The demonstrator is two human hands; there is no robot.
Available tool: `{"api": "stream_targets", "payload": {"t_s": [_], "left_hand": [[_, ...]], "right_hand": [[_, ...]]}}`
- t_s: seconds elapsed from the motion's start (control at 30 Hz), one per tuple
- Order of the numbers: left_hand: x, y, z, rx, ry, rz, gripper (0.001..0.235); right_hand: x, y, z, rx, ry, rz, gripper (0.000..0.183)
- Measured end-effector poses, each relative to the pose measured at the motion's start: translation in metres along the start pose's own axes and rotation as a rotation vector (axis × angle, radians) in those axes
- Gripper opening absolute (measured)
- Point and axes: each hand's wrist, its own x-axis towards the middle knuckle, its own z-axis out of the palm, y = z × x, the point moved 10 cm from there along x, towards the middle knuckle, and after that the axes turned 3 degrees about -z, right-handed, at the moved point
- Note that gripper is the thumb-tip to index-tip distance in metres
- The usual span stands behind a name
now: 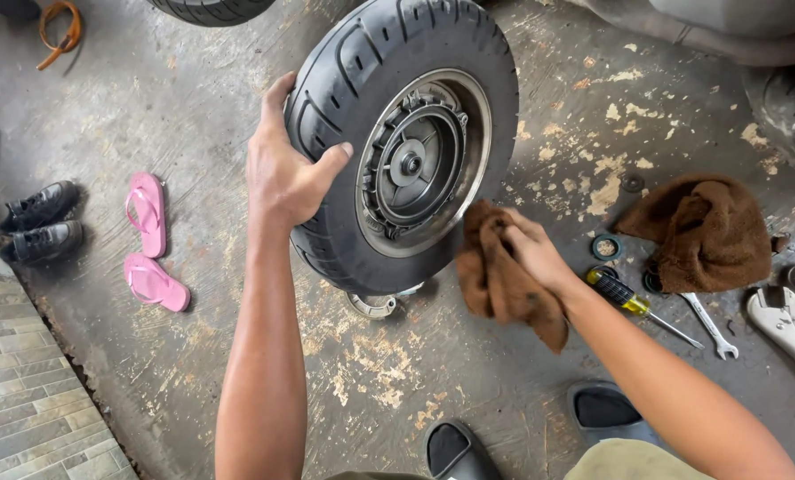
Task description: The person cleans the hub and rim of a motorcycle tire using a brown cloth. They then pick up a green rubber seal, wipe it with the cloth, and place it into the center of the tire hub.
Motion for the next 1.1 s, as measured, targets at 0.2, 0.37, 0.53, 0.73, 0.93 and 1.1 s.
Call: {"api": "stream_targets", "payload": {"t_s": [0.2, 0.37, 0.53, 0.73, 0.93, 1.1], "left_hand": [[0.0, 0.003, 0.0, 0.005, 0.004, -0.007, 0.084], [0.01, -0.014, 0.006, 0.033, -0.049, -0.092, 0.09], [0.013, -0.028, 0.008, 0.049, -0.067, -0.133, 0.091], [0.016, -0.044, 0.007, 0.055, -0.056, -0.182, 0.092], [0.016, -0.041, -0.002, 0.066, -0.025, -0.194, 0.09], [0.014, -0.055, 0.0, 0.028, -0.006, -0.166, 0.089]], "right_hand": [[0.042, -0.121, 0.03, -0.41, 0.43, -0.553, 0.024], [0.095, -0.116, 0.095, -0.65, 0.565, -0.872, 0.036], [0.091, -0.109, 0.122, -0.92, 0.348, -1.026, 0.028], [0.089, -0.113, 0.12, -1.14, 0.259, -1.2, 0.035], [0.096, -0.121, 0.125, -1.103, 0.432, -1.05, 0.041], [0.114, -0.101, 0.119, -1.115, 0.246, -1.003, 0.047]]}}
